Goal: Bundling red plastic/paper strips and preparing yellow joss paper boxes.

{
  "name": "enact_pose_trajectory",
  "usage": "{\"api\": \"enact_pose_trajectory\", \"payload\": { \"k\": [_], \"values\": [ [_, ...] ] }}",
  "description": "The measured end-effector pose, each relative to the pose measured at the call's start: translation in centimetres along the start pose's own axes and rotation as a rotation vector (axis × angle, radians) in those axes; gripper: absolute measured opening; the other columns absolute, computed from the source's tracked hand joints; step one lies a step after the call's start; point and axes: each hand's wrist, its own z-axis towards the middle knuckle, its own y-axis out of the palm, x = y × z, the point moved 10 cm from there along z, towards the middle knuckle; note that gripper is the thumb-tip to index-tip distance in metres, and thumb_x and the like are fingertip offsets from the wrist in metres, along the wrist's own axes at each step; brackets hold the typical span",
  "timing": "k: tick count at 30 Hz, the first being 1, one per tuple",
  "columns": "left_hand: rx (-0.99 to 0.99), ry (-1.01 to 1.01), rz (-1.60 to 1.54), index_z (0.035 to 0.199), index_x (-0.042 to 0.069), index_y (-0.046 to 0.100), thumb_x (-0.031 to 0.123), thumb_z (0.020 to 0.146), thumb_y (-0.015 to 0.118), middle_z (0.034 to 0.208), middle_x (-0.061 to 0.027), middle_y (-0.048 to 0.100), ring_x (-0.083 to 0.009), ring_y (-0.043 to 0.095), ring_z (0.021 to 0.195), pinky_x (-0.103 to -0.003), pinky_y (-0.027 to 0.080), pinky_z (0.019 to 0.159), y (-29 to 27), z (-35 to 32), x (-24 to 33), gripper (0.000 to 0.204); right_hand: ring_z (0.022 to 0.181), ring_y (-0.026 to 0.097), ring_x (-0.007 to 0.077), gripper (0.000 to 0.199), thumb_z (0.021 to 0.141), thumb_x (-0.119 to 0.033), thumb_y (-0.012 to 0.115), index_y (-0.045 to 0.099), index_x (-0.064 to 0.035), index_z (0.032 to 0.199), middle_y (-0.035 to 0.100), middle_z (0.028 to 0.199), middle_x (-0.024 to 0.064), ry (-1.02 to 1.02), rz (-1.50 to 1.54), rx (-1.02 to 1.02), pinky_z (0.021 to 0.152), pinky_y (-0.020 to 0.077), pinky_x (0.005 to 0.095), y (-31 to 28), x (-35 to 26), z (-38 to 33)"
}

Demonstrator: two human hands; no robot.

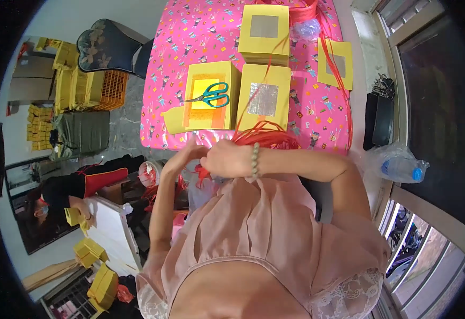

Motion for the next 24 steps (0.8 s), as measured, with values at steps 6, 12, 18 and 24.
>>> {"api": "enact_pose_trajectory", "payload": {
  "k": [6,12,18,24],
  "values": [
    [-0.554,-0.140,-0.352,0.108,-0.004,0.056,0.038,0.083,0.064,0.100,-0.0105,0.062,-0.0151,0.059,0.085,-0.030,0.047,0.080,11.8,1.1,4.5,0.050,0.062,0.061,0.0200,0.010,0.074,-0.011,0.053,0.051,-0.0054,0.082,0.059,0.064,0.0057,0.114,-0.403,0.218,0.054,0.0428,0.0318,0.5,-3.8,1.3],
    [-0.583,-0.036,-0.015,0.100,0.000,0.052,0.028,0.077,0.072,0.062,-0.0022,0.051,-0.0105,0.049,0.052,-0.024,0.040,0.047,16.1,3.2,11.2,0.041,0.057,0.057,0.0163,0.010,0.076,-0.015,0.053,0.053,-0.0067,0.081,0.057,0.061,0.0027,0.107,-0.376,0.307,0.050,0.0384,0.0311,4.4,-5.1,2.8],
    [-0.546,0.114,-0.003,0.086,0.009,0.052,0.028,0.086,0.063,0.055,0.0061,0.038,-0.0052,0.035,0.046,-0.023,0.031,0.043,16.5,6.0,17.7,0.023,0.058,0.062,0.0255,0.013,0.079,-0.017,0.051,0.054,-0.0051,0.077,0.062,0.064,0.0118,0.020,-0.001,-0.020,0.050,0.0461,0.0402,10.3,-4.1,5.0],
    [-0.154,0.501,0.131,0.076,0.010,0.046,0.030,0.092,0.053,0.057,0.0040,0.039,-0.0076,0.041,0.049,-0.024,0.038,0.048,11.8,7.8,25.0,0.027,0.063,0.062,0.0360,0.020,0.081,-0.020,0.051,0.051,0.0000,0.087,0.060,0.065,0.0177,-0.051,0.161,-0.051,0.055,0.0469,0.0454,18.7,-1.5,7.9]
  ]
}}
